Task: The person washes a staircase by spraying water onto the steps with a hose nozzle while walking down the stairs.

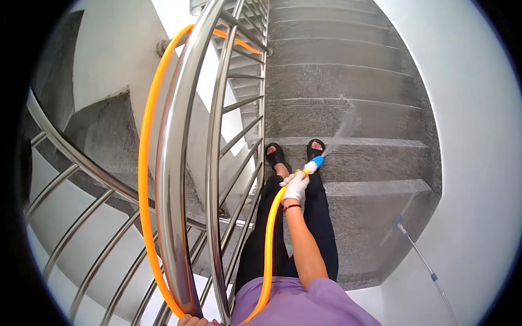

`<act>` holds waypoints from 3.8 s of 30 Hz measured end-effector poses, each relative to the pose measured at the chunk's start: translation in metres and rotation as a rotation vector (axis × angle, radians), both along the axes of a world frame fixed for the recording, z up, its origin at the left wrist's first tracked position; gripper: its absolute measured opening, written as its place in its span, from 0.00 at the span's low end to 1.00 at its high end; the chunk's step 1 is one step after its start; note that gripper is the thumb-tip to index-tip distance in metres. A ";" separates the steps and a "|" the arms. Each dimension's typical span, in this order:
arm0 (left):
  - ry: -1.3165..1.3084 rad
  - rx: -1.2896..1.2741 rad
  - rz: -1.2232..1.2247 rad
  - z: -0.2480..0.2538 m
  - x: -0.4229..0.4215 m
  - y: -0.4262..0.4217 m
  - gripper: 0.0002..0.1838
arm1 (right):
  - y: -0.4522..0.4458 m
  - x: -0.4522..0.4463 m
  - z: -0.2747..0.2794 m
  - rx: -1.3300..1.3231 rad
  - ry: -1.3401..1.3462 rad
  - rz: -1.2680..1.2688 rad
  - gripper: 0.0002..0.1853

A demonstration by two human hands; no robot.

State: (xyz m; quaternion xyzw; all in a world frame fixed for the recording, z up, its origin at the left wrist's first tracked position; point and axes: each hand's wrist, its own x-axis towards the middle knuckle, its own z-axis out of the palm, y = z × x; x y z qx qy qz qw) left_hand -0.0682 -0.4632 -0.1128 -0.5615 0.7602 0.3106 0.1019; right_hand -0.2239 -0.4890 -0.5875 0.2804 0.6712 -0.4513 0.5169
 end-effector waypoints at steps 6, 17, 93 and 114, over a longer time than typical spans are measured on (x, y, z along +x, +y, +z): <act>0.046 -0.032 -0.057 0.003 -0.001 0.005 0.17 | -0.005 0.017 0.022 -0.023 -0.432 0.088 0.05; 0.146 0.012 -0.189 -0.029 -0.058 -0.017 0.14 | -0.030 -0.176 0.010 -0.167 -0.011 -0.252 0.18; 0.278 0.570 -0.656 -0.201 -0.220 -0.249 0.20 | -0.057 -0.341 -0.059 -0.061 -0.063 -0.388 0.15; -0.091 0.359 -0.776 -0.229 -0.336 -0.273 0.18 | -0.004 -0.424 -0.067 0.037 0.083 -0.488 0.09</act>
